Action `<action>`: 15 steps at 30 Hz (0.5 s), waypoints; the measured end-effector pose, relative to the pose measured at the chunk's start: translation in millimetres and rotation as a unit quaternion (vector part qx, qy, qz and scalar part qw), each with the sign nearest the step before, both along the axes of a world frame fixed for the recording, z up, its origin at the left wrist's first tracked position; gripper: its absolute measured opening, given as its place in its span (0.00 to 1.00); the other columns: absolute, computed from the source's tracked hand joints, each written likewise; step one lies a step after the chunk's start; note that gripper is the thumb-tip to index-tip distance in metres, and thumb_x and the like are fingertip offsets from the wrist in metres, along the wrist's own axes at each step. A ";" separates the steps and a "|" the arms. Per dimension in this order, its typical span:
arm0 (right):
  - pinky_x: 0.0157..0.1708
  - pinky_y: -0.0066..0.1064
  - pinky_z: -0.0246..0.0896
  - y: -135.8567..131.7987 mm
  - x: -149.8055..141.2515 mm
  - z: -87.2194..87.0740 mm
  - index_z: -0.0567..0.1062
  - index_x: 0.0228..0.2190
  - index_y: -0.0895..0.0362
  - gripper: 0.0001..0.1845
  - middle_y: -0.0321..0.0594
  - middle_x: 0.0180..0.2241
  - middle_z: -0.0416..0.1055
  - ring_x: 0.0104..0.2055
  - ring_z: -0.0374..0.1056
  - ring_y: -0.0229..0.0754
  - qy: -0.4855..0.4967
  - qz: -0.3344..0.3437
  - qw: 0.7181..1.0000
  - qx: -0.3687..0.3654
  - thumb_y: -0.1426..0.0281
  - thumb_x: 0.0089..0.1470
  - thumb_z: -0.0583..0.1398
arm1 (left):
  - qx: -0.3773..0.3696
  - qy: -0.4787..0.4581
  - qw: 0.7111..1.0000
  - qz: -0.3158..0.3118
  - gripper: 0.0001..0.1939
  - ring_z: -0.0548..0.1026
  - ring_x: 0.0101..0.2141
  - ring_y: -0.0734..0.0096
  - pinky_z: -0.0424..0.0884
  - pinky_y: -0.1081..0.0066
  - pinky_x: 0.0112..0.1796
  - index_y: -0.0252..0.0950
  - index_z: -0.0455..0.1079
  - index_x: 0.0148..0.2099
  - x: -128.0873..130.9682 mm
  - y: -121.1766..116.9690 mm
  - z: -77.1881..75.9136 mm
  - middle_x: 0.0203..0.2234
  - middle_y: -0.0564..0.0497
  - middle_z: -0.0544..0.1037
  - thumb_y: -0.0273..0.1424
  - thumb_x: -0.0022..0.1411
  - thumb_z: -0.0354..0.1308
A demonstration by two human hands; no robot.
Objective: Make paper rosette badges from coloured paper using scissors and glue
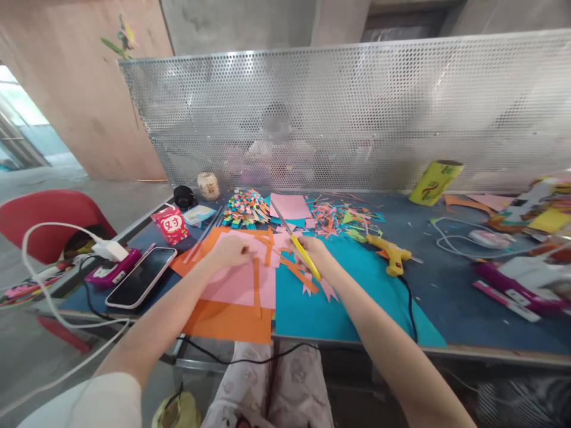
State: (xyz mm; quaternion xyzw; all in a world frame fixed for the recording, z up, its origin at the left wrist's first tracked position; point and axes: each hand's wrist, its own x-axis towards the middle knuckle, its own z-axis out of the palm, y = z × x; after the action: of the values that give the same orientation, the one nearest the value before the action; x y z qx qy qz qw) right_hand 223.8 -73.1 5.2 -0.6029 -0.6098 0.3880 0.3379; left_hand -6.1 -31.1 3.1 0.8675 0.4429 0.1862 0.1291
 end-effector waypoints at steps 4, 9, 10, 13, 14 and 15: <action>0.12 0.24 0.52 8.4 7.7 -0.7 0.65 0.21 0.54 0.21 0.31 0.12 0.60 0.10 0.56 0.33 0.007 -0.035 0.999 0.011 0.52 0.54 0.57 | 0.055 0.075 0.994 0.058 0.21 0.63 0.22 0.70 0.52 0.70 0.26 0.37 0.59 0.22 13.3 1.8 0.6 0.18 0.51 0.67 0.46 0.59 0.48; 0.14 0.25 0.54 20.9 22.9 -3.6 0.66 0.21 0.55 0.25 0.32 0.12 0.61 0.12 0.59 0.34 0.008 -0.069 0.997 0.040 0.47 0.53 0.56 | 0.062 0.201 0.977 0.025 0.23 0.73 0.29 0.62 0.59 0.70 0.28 0.35 0.70 0.30 50.4 13.7 -3.0 0.26 0.43 0.76 0.50 0.59 0.49; 0.15 0.25 0.54 23.4 26.2 -4.0 0.66 0.20 0.55 0.26 0.33 0.12 0.61 0.13 0.59 0.34 0.005 -0.076 0.996 0.049 0.46 0.52 0.57 | 0.057 0.220 0.974 0.018 0.24 0.74 0.29 0.61 0.60 0.70 0.29 0.34 0.71 0.29 56.6 17.5 -4.3 0.26 0.42 0.76 0.50 0.59 0.49; 0.18 0.25 0.55 29.8 34.6 -4.5 0.66 0.19 0.56 0.27 0.34 0.13 0.62 0.15 0.62 0.35 -0.007 -0.095 0.993 0.073 0.45 0.50 0.57 | 0.049 0.258 0.965 -0.008 0.25 0.75 0.31 0.59 0.64 0.69 0.32 0.33 0.72 0.28 67.7 25.6 -7.5 0.27 0.40 0.78 0.46 0.63 0.46; 0.18 0.26 0.56 31.2 36.7 -4.4 0.66 0.19 0.56 0.27 0.34 0.13 0.62 0.16 0.63 0.36 -0.010 -0.100 0.992 0.081 0.45 0.50 0.57 | 0.049 0.265 0.963 -0.018 0.25 0.76 0.32 0.59 0.64 0.68 0.33 0.33 0.73 0.28 69.0 26.7 -7.8 0.28 0.40 0.78 0.44 0.64 0.44; 0.19 0.26 0.56 32.2 38.3 -4.1 0.66 0.19 0.56 0.27 0.34 0.13 0.63 0.17 0.63 0.36 -0.013 -0.104 0.991 0.087 0.45 0.51 0.57 | 0.049 0.270 0.961 -0.027 0.24 0.76 0.33 0.59 0.65 0.68 0.34 0.33 0.74 0.29 69.3 27.2 -7.4 0.29 0.40 0.78 0.42 0.64 0.44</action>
State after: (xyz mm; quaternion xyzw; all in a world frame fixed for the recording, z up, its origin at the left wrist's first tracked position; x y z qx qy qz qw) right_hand 262.2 -40.9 1.1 -0.6360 -0.5797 0.2882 0.4200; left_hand 63.3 -3.9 -4.3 0.9025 0.4278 -0.0369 -0.0332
